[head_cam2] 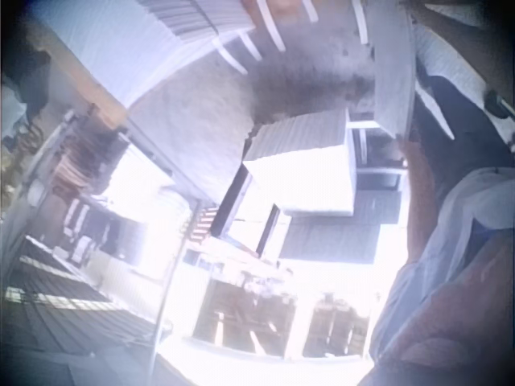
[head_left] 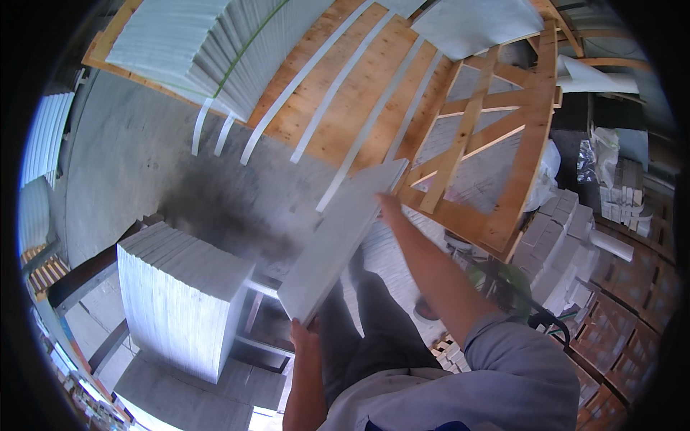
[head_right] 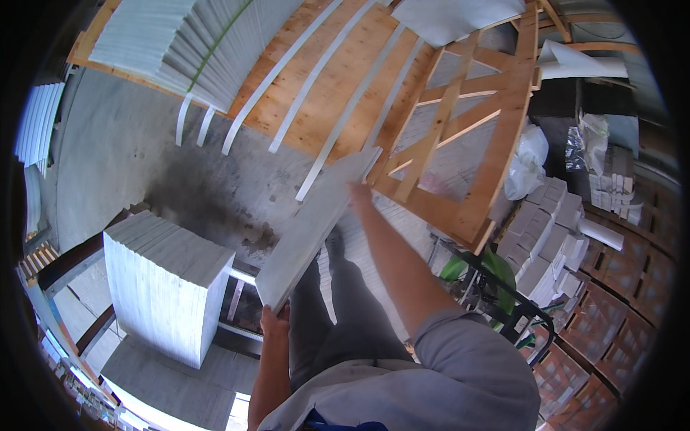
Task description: The person repeatedly picks up individual white rectangular plates from a metal rack and places them onto a wooden rack. The action is performed one at a time in a repetitive cycle.
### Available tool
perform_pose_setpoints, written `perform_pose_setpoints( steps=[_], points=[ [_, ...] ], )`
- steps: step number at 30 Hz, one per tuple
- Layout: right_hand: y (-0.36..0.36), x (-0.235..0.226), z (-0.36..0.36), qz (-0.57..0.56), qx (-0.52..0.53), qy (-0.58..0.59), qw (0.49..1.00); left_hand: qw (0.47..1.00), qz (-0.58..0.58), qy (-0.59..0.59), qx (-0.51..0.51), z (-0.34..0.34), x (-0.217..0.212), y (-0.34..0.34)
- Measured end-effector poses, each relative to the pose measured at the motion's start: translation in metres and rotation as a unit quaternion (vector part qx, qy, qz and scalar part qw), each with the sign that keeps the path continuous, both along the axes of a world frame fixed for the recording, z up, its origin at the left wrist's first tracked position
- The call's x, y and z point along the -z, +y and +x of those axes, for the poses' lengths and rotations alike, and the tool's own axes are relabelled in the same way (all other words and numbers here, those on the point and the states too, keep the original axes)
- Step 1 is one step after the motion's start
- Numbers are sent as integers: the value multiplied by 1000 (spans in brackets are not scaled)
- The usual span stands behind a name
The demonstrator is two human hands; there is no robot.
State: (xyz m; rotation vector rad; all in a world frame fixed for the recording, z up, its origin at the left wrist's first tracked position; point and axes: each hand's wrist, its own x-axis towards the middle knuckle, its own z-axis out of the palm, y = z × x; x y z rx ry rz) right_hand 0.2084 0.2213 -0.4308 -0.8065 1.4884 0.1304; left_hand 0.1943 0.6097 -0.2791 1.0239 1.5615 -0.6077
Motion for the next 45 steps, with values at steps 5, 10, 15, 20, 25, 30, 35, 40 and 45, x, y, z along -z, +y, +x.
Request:
perform_pose_setpoints(
  steps=[5,10,15,20,25,30,35,40,45],
  points=[
    [127,-86,-14,-8,-82,19,996,998,-51,-13,26,7,-53,-55],
    [163,-188,-18,-32,-203,-13,979,939,-131,-84,308,9,-70,-108],
    [61,-233,-3,-34,-249,-77,965,920,-275,-205,191,7,-100,-184],
    [-14,-254,10,-16,-159,-117,980,852,-436,-287,30,26,-114,-253],
    [-70,-302,-12,-237,-472,-89,844,914,-313,-253,-43,27,-111,-304],
    [-154,-396,-124,-365,-459,-378,716,945,-214,-247,-33,37,-98,-353],
    [-251,-426,-230,-160,-377,-291,865,925,-155,-326,115,35,-59,-383],
    [-317,-419,-278,-93,-198,-195,956,730,106,-568,364,43,48,-415],
    [-367,-411,-275,-131,-230,-195,944,706,106,-458,530,54,80,-473]
  ],
)
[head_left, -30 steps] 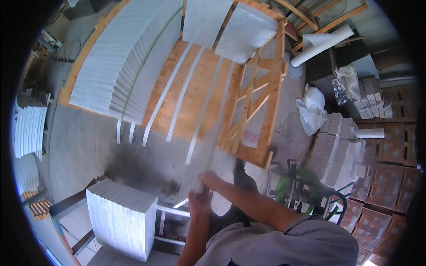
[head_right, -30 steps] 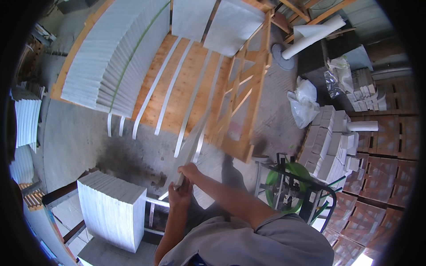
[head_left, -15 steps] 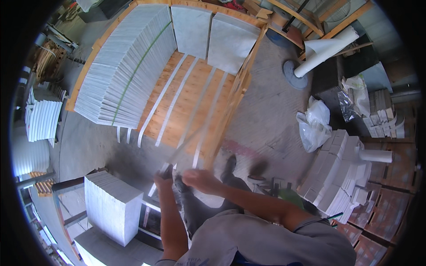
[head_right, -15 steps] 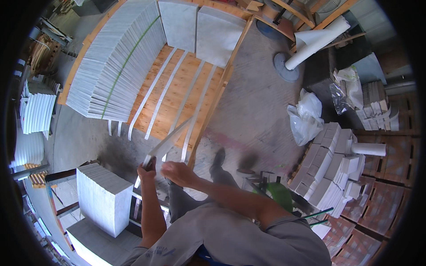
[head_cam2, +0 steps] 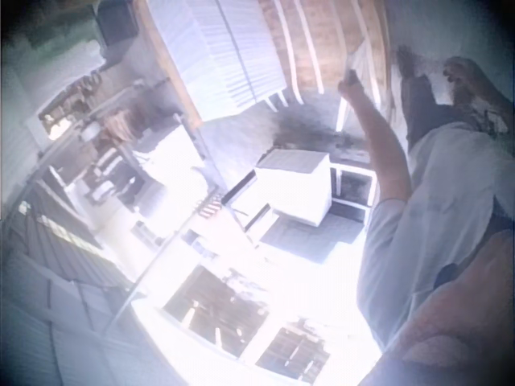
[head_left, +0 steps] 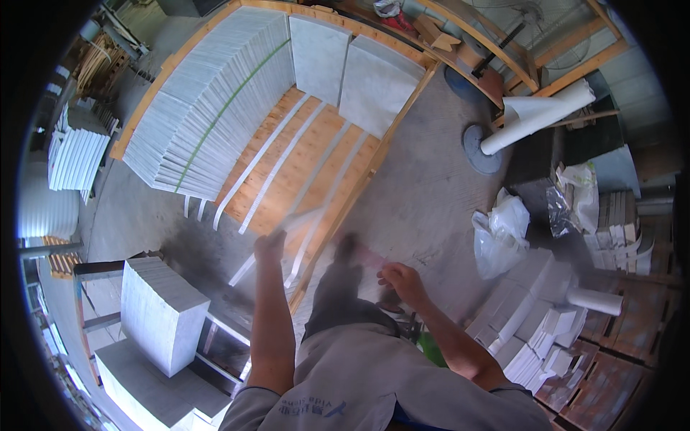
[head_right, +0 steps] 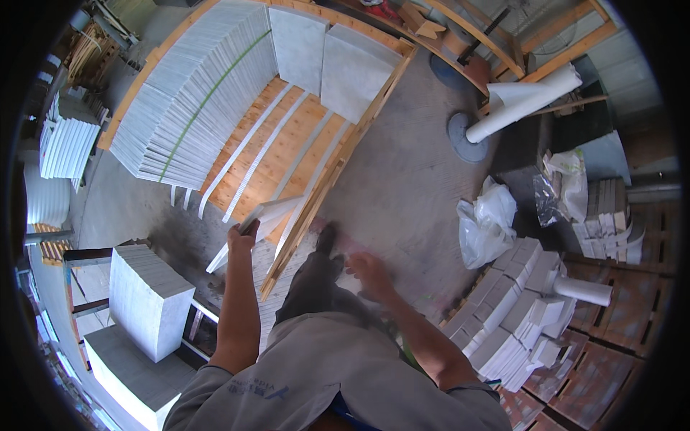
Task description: The person repeatedly picks up individual white rectangular plates from a metal rack and places them onto a wooden rack. The action is performed one at a time in a repetitive cycle.
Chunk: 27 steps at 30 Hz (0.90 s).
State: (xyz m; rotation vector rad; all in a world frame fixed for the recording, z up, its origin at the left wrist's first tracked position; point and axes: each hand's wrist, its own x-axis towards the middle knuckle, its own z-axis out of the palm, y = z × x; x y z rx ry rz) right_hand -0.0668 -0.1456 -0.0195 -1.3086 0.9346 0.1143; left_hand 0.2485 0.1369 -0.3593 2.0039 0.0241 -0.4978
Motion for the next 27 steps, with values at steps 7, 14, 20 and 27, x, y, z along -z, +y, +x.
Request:
perform_pose_setpoints(
  steps=[7,14,20,27],
  points=[
    [-78,3,36,-17,-5,17,1000,989,-110,55,-83,-11,-3,-108],
    [-155,-5,83,0,11,28,1000,950,-186,181,-176,-18,-63,-111],
    [-209,-12,131,19,-36,32,999,691,-366,319,-535,-23,-130,-149],
    [-263,-1,189,35,-138,33,989,709,-362,274,-539,-38,-85,-132]
  ],
)
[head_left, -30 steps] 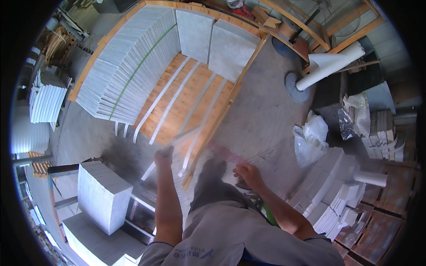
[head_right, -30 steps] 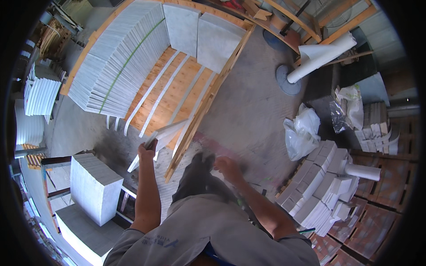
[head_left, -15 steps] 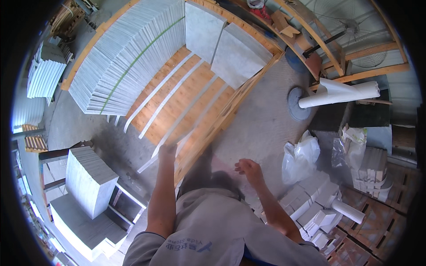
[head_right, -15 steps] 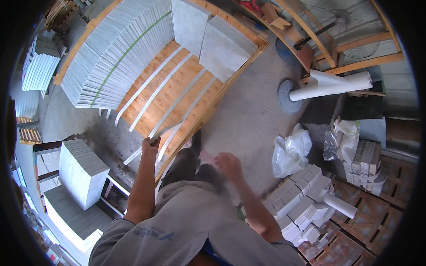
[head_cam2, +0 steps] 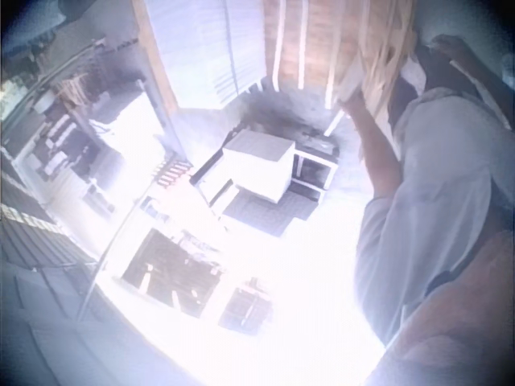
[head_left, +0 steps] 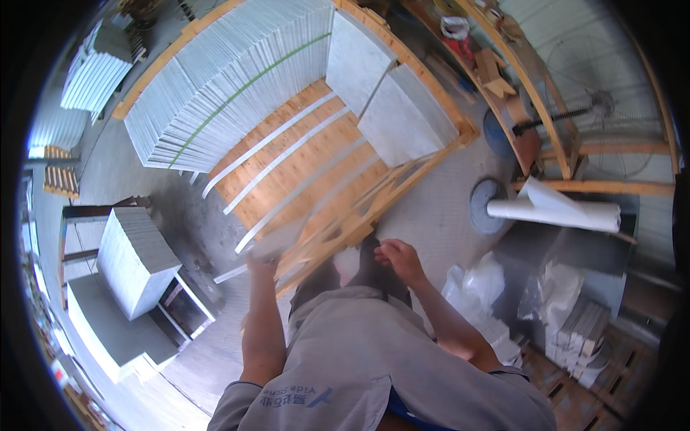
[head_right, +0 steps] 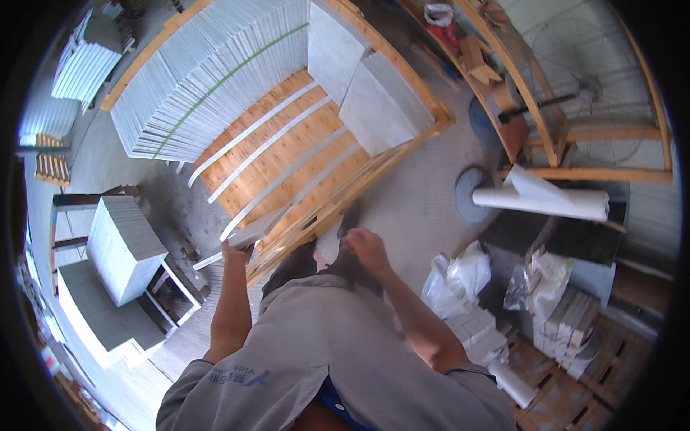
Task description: The person repeatedly picks up individual white rectangular plates from a metal rack and places them onto a wooden rack. The action is performed one at a time in a repetitive cycle.
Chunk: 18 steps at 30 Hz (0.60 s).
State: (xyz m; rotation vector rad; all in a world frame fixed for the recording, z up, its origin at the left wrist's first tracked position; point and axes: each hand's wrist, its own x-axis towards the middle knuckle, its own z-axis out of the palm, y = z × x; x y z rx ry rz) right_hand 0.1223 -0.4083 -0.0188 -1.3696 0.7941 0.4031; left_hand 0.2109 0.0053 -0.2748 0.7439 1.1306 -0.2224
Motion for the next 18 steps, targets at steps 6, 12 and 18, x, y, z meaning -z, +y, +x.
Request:
perform_pose_setpoints(
  steps=[6,12,18],
  points=[
    [-44,-2,48,-26,-86,-34,995,935,183,-188,237,-15,39,30],
    [-16,-7,78,-88,-206,-75,972,999,39,23,16,10,-58,-17],
    [80,11,107,-256,-370,-202,870,980,48,108,-157,29,-122,-43]
  ],
)
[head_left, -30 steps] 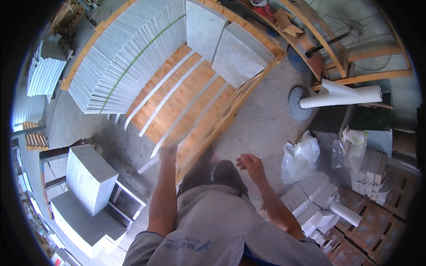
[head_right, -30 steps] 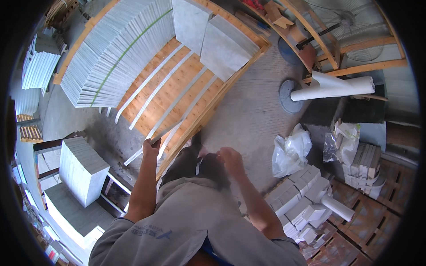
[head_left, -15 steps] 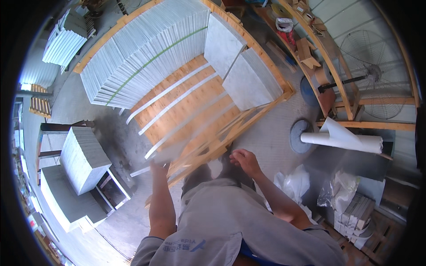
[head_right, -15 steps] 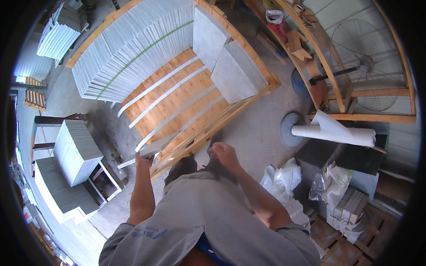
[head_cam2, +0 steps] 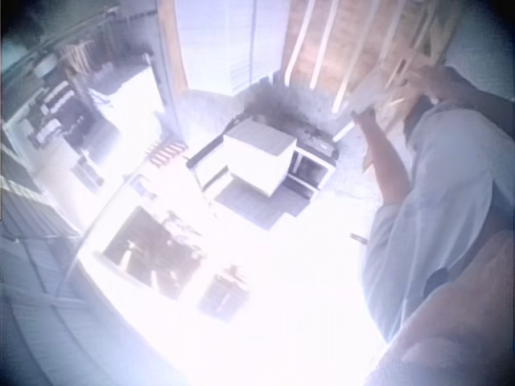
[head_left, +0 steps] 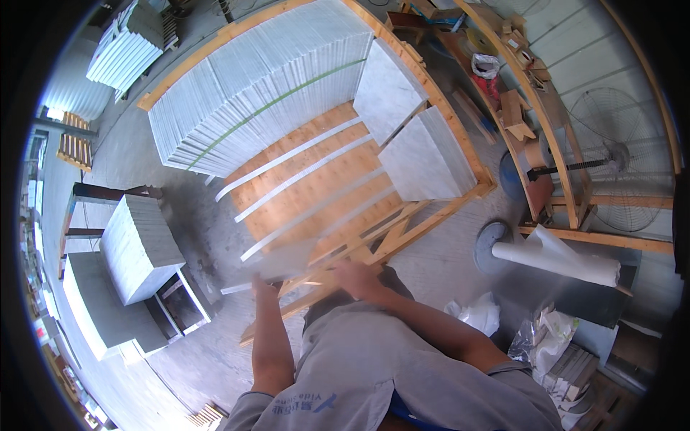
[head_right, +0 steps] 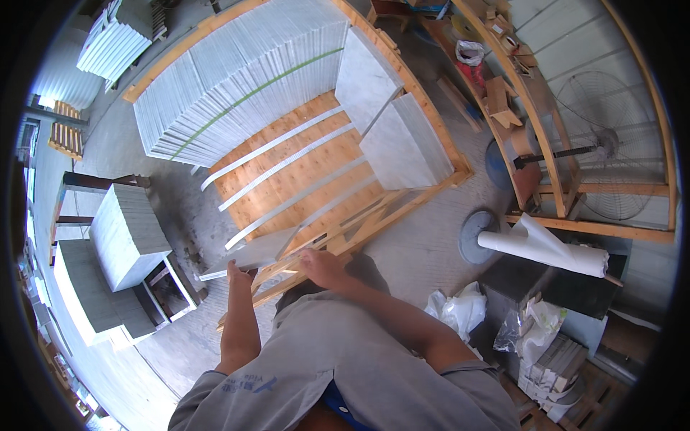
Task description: The person repeatedly picks up individual white rectangular plates from a metal rack and places them onto a wooden rack. The action is performed one at a time in a repetitive cycle.
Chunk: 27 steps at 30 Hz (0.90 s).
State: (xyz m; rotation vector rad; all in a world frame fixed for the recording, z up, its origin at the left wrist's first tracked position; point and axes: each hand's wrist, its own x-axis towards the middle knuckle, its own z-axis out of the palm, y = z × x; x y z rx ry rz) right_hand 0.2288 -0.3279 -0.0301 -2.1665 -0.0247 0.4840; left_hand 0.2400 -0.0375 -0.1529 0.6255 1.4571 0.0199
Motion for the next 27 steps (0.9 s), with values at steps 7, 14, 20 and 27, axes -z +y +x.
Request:
perform_pose_setpoints(
  steps=[7,14,20,27],
  points=[
    [75,34,18,-89,-208,-48,973,1000,-9,15,-14,-1,7,13],
    [124,94,23,-184,-287,-116,933,998,5,7,69,-17,17,24],
    [120,111,26,-248,-384,-121,881,997,11,35,71,-7,21,24],
    [95,122,49,-228,-356,-44,905,995,26,-4,94,7,23,-9]
  ],
)
